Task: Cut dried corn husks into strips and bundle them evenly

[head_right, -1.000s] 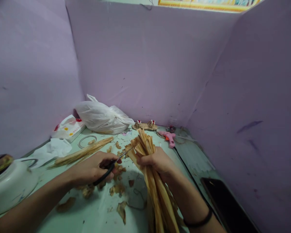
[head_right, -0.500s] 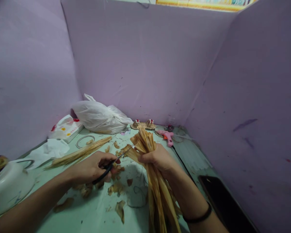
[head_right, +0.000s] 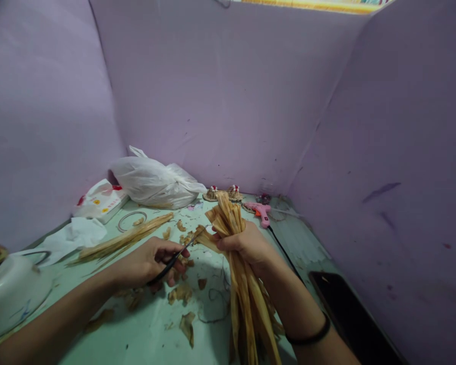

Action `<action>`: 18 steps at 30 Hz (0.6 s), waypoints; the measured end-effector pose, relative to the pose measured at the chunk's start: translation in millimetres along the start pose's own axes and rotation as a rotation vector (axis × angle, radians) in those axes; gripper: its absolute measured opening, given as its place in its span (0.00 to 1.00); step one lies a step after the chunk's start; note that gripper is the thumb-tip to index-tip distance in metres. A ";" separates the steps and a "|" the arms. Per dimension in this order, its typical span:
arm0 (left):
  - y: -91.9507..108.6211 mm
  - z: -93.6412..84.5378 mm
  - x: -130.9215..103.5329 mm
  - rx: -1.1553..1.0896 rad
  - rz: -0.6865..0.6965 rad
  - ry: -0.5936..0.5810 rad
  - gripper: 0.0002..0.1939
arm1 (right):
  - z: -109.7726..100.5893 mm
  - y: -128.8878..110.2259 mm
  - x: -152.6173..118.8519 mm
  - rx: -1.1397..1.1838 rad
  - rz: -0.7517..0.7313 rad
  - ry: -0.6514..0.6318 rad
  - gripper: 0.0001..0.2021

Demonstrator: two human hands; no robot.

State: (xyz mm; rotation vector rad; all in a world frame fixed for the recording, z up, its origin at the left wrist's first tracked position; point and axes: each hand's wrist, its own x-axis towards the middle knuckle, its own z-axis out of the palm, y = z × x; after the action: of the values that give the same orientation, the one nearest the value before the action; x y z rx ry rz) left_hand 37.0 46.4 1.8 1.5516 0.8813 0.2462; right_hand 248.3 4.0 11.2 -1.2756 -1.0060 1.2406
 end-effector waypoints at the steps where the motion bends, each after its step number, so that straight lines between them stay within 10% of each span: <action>1: -1.0 -0.4 0.6 0.008 -0.006 -0.003 0.20 | 0.1 -0.3 -0.2 -0.003 0.001 0.004 0.15; 11: -6.2 -4.0 7.8 -0.009 0.031 0.033 0.22 | -0.9 -0.7 -0.6 0.010 0.015 0.039 0.15; 18: -7.2 -73.5 0.5 0.590 0.069 0.765 0.17 | -5.2 -2.4 -4.2 0.085 0.040 -0.088 0.23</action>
State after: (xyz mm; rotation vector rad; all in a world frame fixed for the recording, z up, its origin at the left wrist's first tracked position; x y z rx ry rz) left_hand -11.1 101.8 10.1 2.0726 1.5981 0.7078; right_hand 253.2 -0.5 13.6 -1.1886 -0.9836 1.3665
